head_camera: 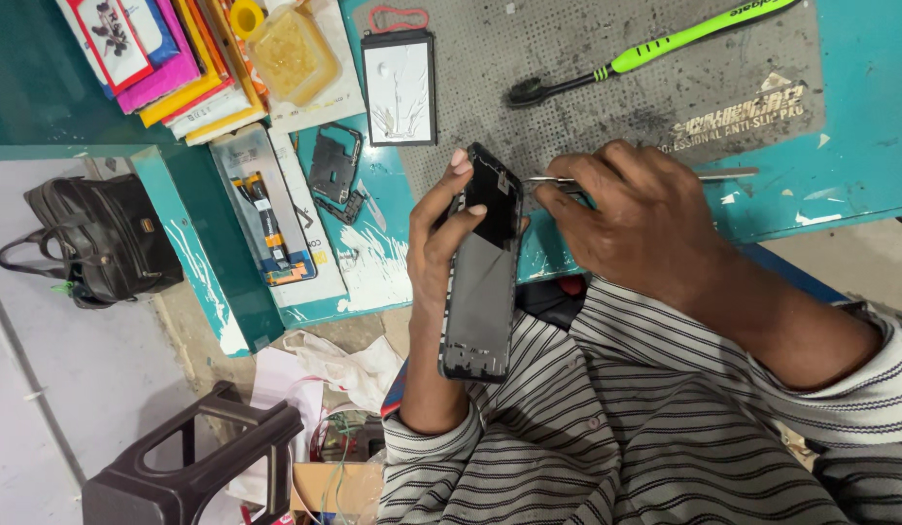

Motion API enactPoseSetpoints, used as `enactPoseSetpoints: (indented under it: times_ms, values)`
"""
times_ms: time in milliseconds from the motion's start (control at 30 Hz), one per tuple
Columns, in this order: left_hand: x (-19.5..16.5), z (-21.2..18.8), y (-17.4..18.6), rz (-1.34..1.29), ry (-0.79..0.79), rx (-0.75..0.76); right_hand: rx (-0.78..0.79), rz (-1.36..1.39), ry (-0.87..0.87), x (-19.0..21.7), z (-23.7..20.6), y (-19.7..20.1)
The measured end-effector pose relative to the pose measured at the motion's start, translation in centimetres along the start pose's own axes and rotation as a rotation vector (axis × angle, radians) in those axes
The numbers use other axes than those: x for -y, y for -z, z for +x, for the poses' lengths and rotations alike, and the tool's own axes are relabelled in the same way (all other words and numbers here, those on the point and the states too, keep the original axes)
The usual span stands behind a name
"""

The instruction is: The person holds a disassembled smartphone frame and cleans it, using a brush to scrub the edges and tweezers to pick at the frame. They pour liquid from a dark bottle onto the phone and continue brushing and picking at the frame edges throughout the episode.

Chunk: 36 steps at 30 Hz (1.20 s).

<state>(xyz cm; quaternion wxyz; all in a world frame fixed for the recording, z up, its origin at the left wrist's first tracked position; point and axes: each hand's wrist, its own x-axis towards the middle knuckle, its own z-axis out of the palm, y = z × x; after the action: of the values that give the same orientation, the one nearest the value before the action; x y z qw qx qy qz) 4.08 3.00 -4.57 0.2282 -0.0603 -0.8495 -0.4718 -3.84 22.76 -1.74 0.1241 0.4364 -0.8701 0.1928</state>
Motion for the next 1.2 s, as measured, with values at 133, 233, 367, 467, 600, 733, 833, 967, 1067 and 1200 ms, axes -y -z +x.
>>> enactPoseSetpoints:
  times_ms: [133,233,367,467,600,733,833,967,1067,1200]
  values:
    - [-0.4,0.0,-0.1,-0.013,0.009,-0.011,-0.018,-0.037,0.003,0.2,-0.1,0.0]
    - [-0.4,0.1,0.0,-0.008,0.015,-0.002,-0.001,-0.026,0.017,0.2,-0.1,0.1]
    - [-0.1,0.1,0.1,-0.002,-0.004,0.000,-0.002,-0.021,0.030,0.2,-0.1,0.4]
    - [0.1,-0.1,-0.1,-0.003,-0.005,-0.003,0.010,0.017,-0.003,0.2,-0.1,0.5]
    - [-0.1,0.0,-0.1,-0.001,-0.002,-0.005,-0.013,-0.016,-0.010,0.3,0.0,0.5]
    - [-0.8,0.2,-0.1,0.057,0.013,-0.009,-0.021,-0.015,0.016,0.3,0.0,0.5]
    - [-0.9,0.2,-0.3,0.107,0.035,-0.018,-0.024,0.005,-0.015,0.4,0.0,0.5]
    - [0.0,0.4,-0.5,0.097,0.115,-0.050,-0.006,-0.002,-0.019,0.3,0.0,0.4]
    - [0.5,0.2,-0.7,0.052,0.124,-0.094,0.000,-0.031,-0.011,0.3,0.0,0.4]
    - [1.2,0.2,-0.6,0.010,0.143,-0.111,0.004,-0.047,0.018,0.2,0.0,0.5]
